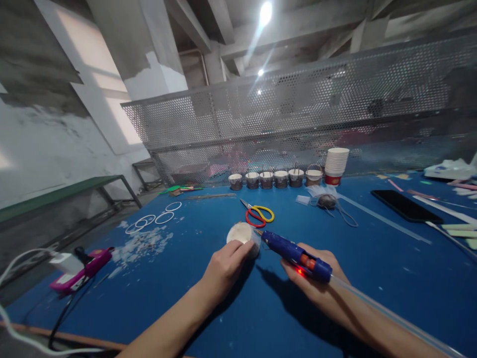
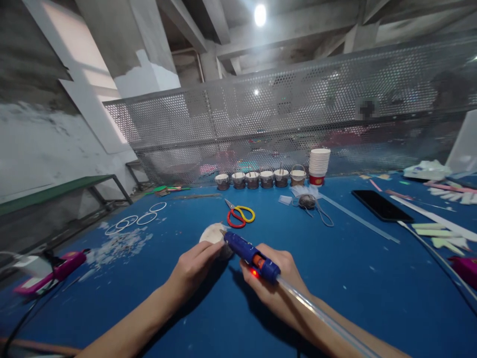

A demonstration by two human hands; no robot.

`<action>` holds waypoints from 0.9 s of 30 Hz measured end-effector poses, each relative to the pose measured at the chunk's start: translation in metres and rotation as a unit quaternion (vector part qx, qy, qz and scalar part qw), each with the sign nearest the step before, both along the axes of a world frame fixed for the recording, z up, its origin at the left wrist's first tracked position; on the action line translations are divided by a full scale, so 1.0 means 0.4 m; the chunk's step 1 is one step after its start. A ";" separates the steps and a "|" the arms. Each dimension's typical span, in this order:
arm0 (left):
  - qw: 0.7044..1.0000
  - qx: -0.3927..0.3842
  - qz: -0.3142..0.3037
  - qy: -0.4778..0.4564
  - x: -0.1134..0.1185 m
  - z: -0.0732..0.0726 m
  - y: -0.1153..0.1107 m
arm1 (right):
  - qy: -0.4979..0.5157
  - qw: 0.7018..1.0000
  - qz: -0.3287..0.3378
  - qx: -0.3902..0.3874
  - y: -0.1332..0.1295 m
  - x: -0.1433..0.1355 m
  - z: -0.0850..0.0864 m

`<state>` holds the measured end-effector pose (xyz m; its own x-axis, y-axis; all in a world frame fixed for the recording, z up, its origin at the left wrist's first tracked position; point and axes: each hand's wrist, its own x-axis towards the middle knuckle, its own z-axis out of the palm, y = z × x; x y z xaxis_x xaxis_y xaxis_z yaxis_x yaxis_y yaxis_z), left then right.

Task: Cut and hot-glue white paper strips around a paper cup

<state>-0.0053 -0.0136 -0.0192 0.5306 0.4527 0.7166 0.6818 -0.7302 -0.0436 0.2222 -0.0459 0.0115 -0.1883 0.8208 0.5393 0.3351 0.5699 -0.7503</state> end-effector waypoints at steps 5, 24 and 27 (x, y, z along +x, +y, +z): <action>0.985 0.091 0.027 0.146 0.013 0.011 -0.010 | 0.003 1.000 0.001 0.006 -0.001 0.002 0.005; 0.989 0.052 0.047 0.130 0.040 0.016 -0.011 | 0.001 1.000 -0.005 0.010 0.008 0.010 0.009; 0.991 0.043 0.019 0.123 0.037 0.034 -0.032 | 0.005 1.000 -0.018 -0.010 0.012 0.013 0.008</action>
